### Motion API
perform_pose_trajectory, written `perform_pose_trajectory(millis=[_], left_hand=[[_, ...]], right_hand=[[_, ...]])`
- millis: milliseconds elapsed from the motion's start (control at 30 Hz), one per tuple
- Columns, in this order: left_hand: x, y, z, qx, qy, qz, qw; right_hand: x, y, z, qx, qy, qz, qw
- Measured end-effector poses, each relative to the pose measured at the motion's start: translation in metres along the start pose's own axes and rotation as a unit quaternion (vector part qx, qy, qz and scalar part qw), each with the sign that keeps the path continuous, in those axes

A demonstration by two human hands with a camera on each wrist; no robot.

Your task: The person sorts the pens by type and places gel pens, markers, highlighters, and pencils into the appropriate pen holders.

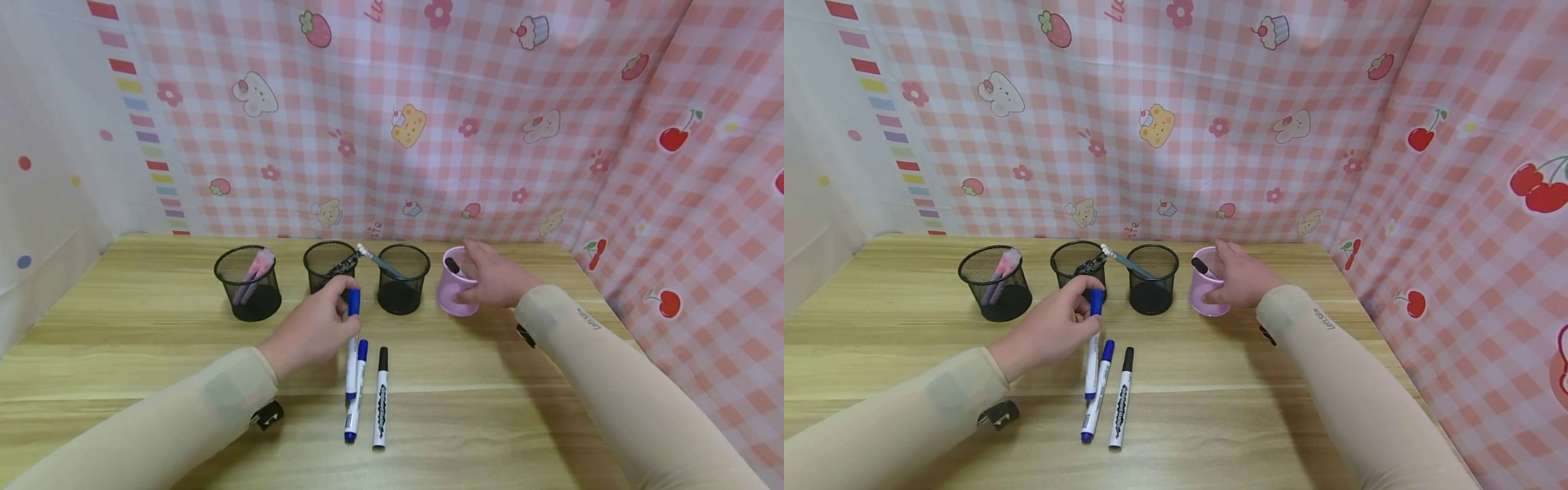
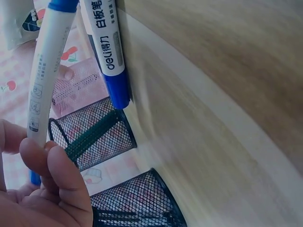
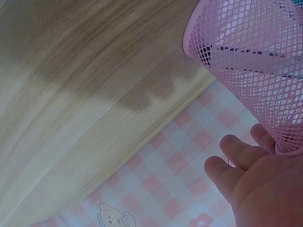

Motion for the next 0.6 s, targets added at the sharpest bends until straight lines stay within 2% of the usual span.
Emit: perform_pose_trajectory(millis=[300, 600], left_hand=[[0.006, -0.001, 0.007, -0.027, 0.031, 0.037, 0.9985], [0.006, -0.005, 0.012, -0.043, 0.075, 0.059, 0.9946]], right_hand=[[0.000, 0.001, 0.000, -0.001, -0.001, 0.000, 1.000], [0.000, 0.001, 0.000, -0.001, -0.005, -0.002, 1.000]])
Point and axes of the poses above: each hand's wrist, its own y-axis away from the middle knuckle, its own x-axis out of the back of the hand, z = x × y, the point moved 9 cm from there along -y, towards the middle knuckle, and after that the axes turned 4 degrees about y, right-handed, at the moved point
